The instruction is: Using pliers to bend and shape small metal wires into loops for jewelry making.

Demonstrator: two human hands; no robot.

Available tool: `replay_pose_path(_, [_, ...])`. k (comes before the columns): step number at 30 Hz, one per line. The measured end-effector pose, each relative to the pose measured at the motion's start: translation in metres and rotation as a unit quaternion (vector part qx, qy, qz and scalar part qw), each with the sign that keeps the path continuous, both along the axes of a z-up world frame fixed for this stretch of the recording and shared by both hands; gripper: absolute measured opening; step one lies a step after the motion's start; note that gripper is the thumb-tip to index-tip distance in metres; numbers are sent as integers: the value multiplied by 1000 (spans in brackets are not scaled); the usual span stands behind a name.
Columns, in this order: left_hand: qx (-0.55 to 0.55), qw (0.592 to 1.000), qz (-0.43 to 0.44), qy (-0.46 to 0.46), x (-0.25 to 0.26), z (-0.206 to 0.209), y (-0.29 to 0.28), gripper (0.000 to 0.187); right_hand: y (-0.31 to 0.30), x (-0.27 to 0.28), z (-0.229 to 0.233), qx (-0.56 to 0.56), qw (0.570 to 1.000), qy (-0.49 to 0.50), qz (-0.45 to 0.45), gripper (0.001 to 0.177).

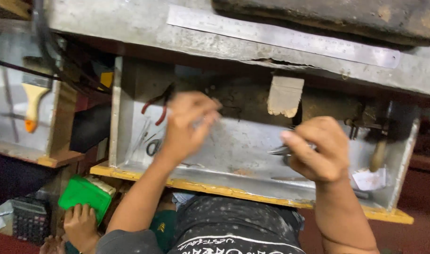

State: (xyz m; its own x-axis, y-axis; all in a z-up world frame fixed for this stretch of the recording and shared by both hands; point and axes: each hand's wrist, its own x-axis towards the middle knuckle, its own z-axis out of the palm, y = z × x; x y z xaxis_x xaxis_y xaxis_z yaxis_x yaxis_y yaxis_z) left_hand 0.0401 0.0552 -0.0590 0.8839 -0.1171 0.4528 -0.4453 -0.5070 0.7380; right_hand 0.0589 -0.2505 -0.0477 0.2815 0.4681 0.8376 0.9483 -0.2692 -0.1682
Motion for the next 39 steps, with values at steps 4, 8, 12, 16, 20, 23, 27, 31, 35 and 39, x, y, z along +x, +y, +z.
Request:
replay_pose_path(4, [-290, 940, -148, 106, -33, 31, -58, 20, 29, 1, 21, -18, 999, -23, -14, 24])
replay_pose_path(8, [-359, 920, -85, 133, -43, 30, -76, 9, 26, -2, 31, -59, 995, -43, -74, 33])
replay_pose_path(12, [-290, 948, -19, 126, -48, 22, -86, 6, 9, -18, 14, -85, 991, 72, -80, 37])
replay_pose_path(16, [-275, 954, -74, 94, -50, 20, -69, 3, -86, -55, -44, -213, 916, 271, -205, 24])
replay_pose_path(20, [-301, 947, -74, 87, -46, 24, -50, 13, -144, -68, -49, -394, 699, 486, -345, 25])
replay_pose_path(23, [-280, 956, -64, 59, -39, 36, -49, 15, -153, -63, -45, -397, 648, 542, -359, 34])
replay_pose_path(27, [-242, 965, -88, -42, -18, 68, -64, 18, -131, -30, -67, -320, 790, 412, -322, 41])
replay_pose_path(31, [-238, 959, -111, -109, 5, 90, -74, 17, -109, -11, -94, -448, 727, 432, -291, 66])
replay_pose_path(35, [-238, 951, -107, -168, 11, 92, -74, 18, -133, -21, -126, -340, 800, 412, -274, 59])
replay_pose_path(39, [-302, 928, -67, -207, 14, 75, -78, 9, -61, -18, -17, 32, 896, 427, -118, 25])
